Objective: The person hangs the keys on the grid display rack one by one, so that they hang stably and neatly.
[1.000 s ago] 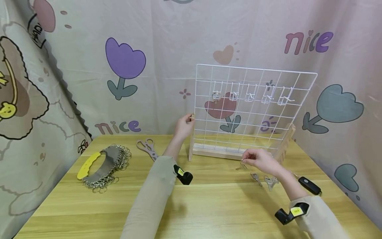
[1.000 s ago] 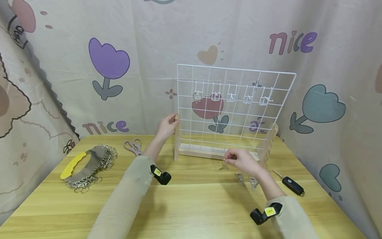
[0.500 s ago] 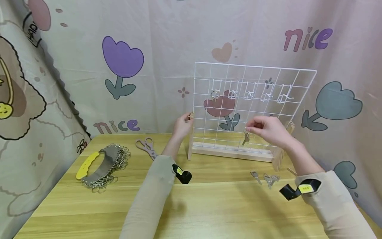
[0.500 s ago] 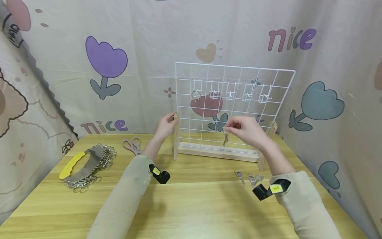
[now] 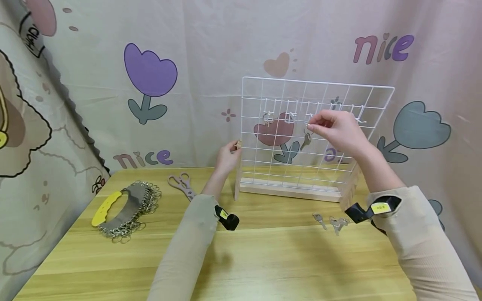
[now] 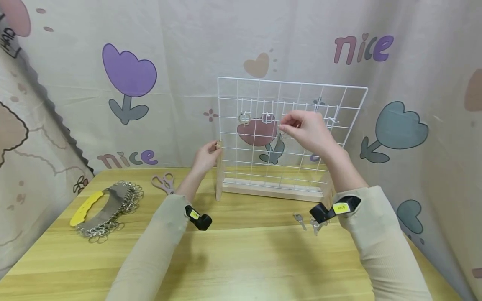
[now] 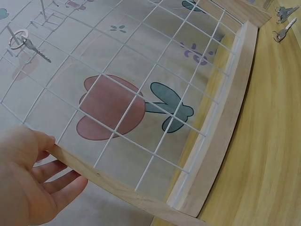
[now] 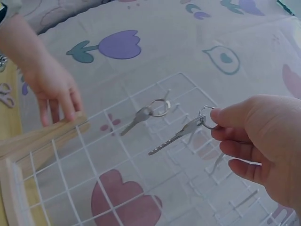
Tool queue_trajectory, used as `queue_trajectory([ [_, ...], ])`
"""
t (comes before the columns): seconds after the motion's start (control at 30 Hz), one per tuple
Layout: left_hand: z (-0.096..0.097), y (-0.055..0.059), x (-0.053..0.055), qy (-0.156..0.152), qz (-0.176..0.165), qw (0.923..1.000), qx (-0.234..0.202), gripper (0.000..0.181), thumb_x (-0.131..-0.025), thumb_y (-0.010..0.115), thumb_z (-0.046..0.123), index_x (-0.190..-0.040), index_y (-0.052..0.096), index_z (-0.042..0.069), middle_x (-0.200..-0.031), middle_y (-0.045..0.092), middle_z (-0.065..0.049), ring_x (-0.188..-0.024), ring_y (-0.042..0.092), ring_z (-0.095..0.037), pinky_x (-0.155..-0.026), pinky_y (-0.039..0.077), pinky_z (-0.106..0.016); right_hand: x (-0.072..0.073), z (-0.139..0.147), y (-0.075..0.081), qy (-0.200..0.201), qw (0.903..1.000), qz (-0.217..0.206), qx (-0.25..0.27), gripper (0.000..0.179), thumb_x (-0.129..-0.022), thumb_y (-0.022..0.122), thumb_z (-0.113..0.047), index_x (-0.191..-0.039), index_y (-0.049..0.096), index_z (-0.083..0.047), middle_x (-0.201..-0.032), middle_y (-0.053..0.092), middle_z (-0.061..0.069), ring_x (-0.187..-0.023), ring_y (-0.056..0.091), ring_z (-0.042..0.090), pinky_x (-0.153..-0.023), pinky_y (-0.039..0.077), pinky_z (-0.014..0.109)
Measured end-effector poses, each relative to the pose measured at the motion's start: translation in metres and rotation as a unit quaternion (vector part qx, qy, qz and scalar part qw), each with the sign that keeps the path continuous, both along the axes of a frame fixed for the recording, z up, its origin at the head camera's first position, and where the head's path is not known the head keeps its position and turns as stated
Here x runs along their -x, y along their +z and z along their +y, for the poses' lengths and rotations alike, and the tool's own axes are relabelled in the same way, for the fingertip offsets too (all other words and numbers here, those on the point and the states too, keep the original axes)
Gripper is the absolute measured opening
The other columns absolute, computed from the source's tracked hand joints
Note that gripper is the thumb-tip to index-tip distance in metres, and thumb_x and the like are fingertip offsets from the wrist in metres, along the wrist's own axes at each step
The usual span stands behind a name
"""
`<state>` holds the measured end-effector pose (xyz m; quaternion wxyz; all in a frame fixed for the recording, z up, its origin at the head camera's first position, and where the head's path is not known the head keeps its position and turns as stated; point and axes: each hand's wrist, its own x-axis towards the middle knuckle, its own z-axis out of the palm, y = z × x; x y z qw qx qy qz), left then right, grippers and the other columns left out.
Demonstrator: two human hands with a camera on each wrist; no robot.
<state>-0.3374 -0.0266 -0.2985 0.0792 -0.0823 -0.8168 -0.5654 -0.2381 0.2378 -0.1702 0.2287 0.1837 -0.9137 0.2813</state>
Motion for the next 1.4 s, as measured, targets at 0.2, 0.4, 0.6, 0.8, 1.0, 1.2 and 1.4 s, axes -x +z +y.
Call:
queue_trajectory([
  [0.2,-0.001,0.001,0.001,0.003,0.002,1.0,0.003,0.044,-0.095,0.051,0.016,-0.138,0.044,0.006,-0.13,0.052,-0.015,-0.122,0.045,-0.027,-0.1,0.038,-0.04,0.009,-0.005,0.014,-0.005,0.9995,0.021,0.024,0.018,-0.09,0.062,-0.019,-0.096,0.067,-0.003,-0.086,0.062,0.01,-0.074,0.048,0.019,-0.059,0.038,0.019],
  [0.4,0.0,0.0,-0.001,0.002,-0.003,1.0,-0.002,0.044,-0.095,0.051,0.016,-0.138,0.044,0.008,-0.132,0.051,-0.014,-0.122,0.045,-0.027,-0.1,0.039,-0.038,0.025,-0.008,0.019,-0.018,0.999,0.033,0.022,0.018,-0.09,0.062,-0.018,-0.096,0.068,-0.002,-0.084,0.063,0.01,-0.071,0.049,0.018,-0.058,0.037,0.02],
  [0.6,0.0,-0.003,-0.002,0.004,0.003,1.0,-0.001,0.043,-0.095,0.051,0.016,-0.137,0.045,0.007,-0.13,0.052,-0.015,-0.121,0.047,-0.028,-0.099,0.039,-0.038,0.038,-0.014,0.014,-0.016,0.9992,0.032,0.016,0.019,-0.09,0.061,-0.018,-0.095,0.068,-0.002,-0.086,0.065,0.012,-0.072,0.051,0.018,-0.058,0.038,0.02],
  [0.8,0.0,-0.003,-0.001,0.002,0.006,1.0,0.0,0.044,-0.095,0.051,0.016,-0.137,0.045,0.006,-0.13,0.052,-0.015,-0.12,0.047,-0.028,-0.1,0.039,-0.039,0.045,-0.019,0.008,-0.016,0.9995,0.025,0.008,0.019,-0.092,0.059,-0.016,-0.098,0.068,-0.001,-0.091,0.065,0.014,-0.077,0.052,0.02,-0.065,0.04,0.027],
  [1.0,0.0,-0.003,0.0,0.003,0.006,1.0,-0.001,0.043,-0.095,0.051,0.016,-0.137,0.045,0.007,-0.129,0.053,-0.015,-0.12,0.047,-0.029,-0.099,0.039,-0.039,0.048,-0.019,0.003,-0.022,0.9994,0.027,0.009,0.019,-0.092,0.058,-0.015,-0.098,0.069,-0.001,-0.091,0.065,0.014,-0.076,0.051,0.02,-0.064,0.039,0.027],
  [1.2,0.001,-0.003,-0.001,0.003,0.007,1.0,0.0,0.044,-0.095,0.051,0.016,-0.138,0.044,0.007,-0.13,0.052,-0.015,-0.12,0.047,-0.028,-0.099,0.039,-0.039,0.049,-0.018,0.003,-0.026,0.9988,0.034,0.023,0.02,-0.092,0.058,-0.015,-0.098,0.069,0.0,-0.091,0.065,0.015,-0.076,0.051,0.019,-0.064,0.039,0.024],
  [1.4,0.001,-0.002,-0.002,0.001,0.007,1.0,-0.005,0.044,-0.095,0.051,0.016,-0.138,0.044,0.006,-0.13,0.052,-0.015,-0.12,0.047,-0.028,-0.099,0.039,-0.039,0.042,-0.015,0.005,-0.036,0.9976,0.041,0.041,0.021,-0.092,0.058,-0.018,-0.1,0.068,-0.001,-0.095,0.065,0.015,-0.079,0.052,0.018,-0.066,0.039,0.022],
])
